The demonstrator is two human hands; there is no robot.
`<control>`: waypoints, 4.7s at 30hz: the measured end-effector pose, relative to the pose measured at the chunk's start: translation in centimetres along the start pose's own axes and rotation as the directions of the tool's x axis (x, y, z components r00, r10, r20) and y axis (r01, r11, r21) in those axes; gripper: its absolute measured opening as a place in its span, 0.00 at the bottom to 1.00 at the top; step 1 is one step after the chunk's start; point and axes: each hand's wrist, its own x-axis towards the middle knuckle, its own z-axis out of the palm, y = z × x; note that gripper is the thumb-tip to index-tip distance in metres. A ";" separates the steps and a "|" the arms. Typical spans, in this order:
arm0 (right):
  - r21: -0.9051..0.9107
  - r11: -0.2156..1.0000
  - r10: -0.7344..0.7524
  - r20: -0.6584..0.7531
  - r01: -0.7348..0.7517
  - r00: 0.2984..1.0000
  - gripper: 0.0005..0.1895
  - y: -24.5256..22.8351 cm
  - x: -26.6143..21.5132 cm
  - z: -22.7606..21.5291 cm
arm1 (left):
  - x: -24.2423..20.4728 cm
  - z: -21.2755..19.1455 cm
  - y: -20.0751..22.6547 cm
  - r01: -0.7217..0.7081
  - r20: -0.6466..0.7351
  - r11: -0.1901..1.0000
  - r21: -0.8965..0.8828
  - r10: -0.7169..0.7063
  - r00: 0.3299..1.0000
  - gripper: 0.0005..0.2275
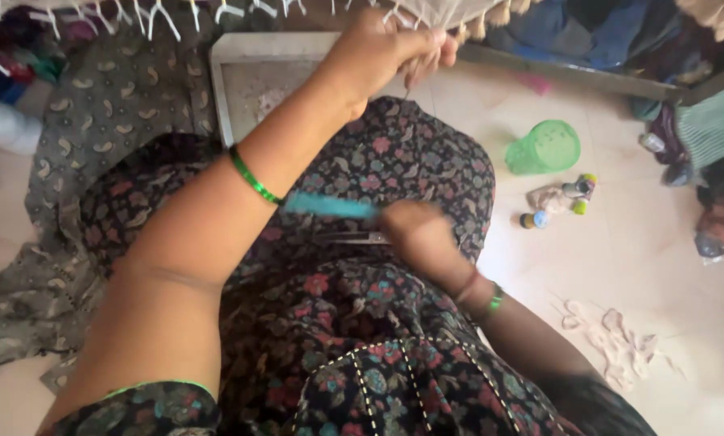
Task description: Tying and trimming decorative tassels on the edge of a saree.
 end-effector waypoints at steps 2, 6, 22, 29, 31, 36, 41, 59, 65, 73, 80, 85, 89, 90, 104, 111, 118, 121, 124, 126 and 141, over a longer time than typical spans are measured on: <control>-0.036 0.997 -0.063 0.040 0.065 0.997 0.07 0.5 0.5 1.5 | 0.1 0.2 -0.4 -0.048 -0.002 0.998 -0.037 0.048 0.999 0.07; -0.274 0.857 0.445 -0.029 -0.435 0.895 0.04 8.2 1.0 3.4 | 0.5 -1.1 -1.9 -0.134 0.016 0.991 -0.023 0.134 0.991 0.10; -0.724 0.647 -0.457 -0.116 0.240 0.882 0.17 1.6 5.2 -22.0 | 1.4 1.6 1.1 0.295 0.073 0.895 -0.336 -0.287 0.955 0.11; -0.739 0.552 -0.570 0.004 0.386 0.822 0.15 4.8 5.6 -21.6 | 1.1 1.1 2.0 0.263 0.006 0.960 -0.099 -0.263 0.965 0.10; -0.748 0.555 -0.564 -0.017 0.364 0.825 0.14 5.5 5.4 -21.2 | 1.1 1.1 1.7 0.210 0.047 0.974 -0.084 -0.207 0.977 0.10; -0.753 0.543 -0.583 -0.019 0.372 0.812 0.15 5.9 5.8 -21.0 | 0.4 1.5 4.1 0.311 -0.022 0.950 0.022 -0.310 0.950 0.09; -0.734 0.602 -0.537 -0.082 0.314 0.839 0.14 7.5 5.0 -19.8 | 0.6 1.2 3.4 0.224 -0.046 0.962 0.158 -0.219 0.975 0.09; -0.505 0.776 -0.476 -0.076 0.378 0.876 0.19 4.2 3.2 -16.3 | 0.5 0.5 1.0 0.244 -0.045 0.968 0.054 -0.242 0.969 0.11; 0.040 0.963 -0.262 -0.080 0.266 0.962 0.14 2.2 3.1 -10.3 | -1.7 3.1 -5.5 -0.018 -0.205 0.988 0.156 0.050 0.978 0.13; 0.600 0.787 0.492 -0.470 -0.143 0.733 0.07 3.4 10.8 -10.0 | -4.5 5.8 -6.4 -0.203 -0.287 0.973 0.109 0.226 0.931 0.12; 0.994 0.105 0.622 -0.094 0.035 0.777 0.12 5.0 12.2 -5.8 | -5.1 3.6 -3.4 -0.173 -0.284 0.722 0.670 0.464 0.839 0.14; 0.977 0.124 0.633 -0.213 0.174 0.744 0.14 4.7 10.6 -3.6 | -1.1 2.2 -3.6 -0.072 -0.235 0.972 0.222 0.125 0.964 0.18; 0.980 0.189 0.641 -0.167 0.058 0.749 0.14 5.7 9.4 -3.4 | -0.6 4.1 -3.7 0.005 -0.253 0.991 -0.132 -0.039 0.967 0.13; 0.960 0.278 0.599 -0.149 -0.029 0.787 0.16 6.2 9.1 -3.3 | -0.9 4.8 -3.4 0.000 -0.370 0.998 -0.063 -0.023 0.929 0.12; 0.986 -0.047 0.571 -0.103 0.158 0.815 0.12 8.1 12.6 -3.3 | -3.5 4.1 -4.3 -0.245 -0.360 0.760 0.601 0.532 0.766 0.10; 0.973 -0.122 0.587 -0.087 0.195 0.805 0.14 4.8 10.9 -4.0 | -0.3 3.2 -5.5 -0.048 -0.201 0.998 -0.042 0.038 0.979 0.10; 0.982 0.186 0.586 -0.092 -0.024 0.805 0.14 7.4 8.9 -4.9 | 0.2 2.7 -6.1 0.052 -0.155 0.954 -0.295 -0.102 0.983 0.12; 0.793 0.565 0.585 -0.189 -0.229 0.789 0.15 8.0 8.7 -6.0 | 0.5 2.5 -6.2 -0.005 -0.224 0.985 -0.173 -0.035 0.974 0.10; 0.683 0.729 0.452 -0.427 -0.048 0.783 0.10 7.8 10.1 -8.9 | 0.8 2.4 -6.6 -0.040 -0.250 0.998 -0.058 0.025 0.968 0.09; 0.535 0.841 0.303 -0.591 0.082 0.747 0.10 7.0 11.5 -11.9 | 1.4 2.0 -8.5 -0.112 -0.271 0.994 -0.015 0.104 0.957 0.12; -0.166 0.890 -0.442 -0.540 0.424 0.716 0.04 -2.0 29.5 -20.0 | -0.7 3.1 -3.1 0.017 -0.344 0.985 0.174 0.044 0.938 0.13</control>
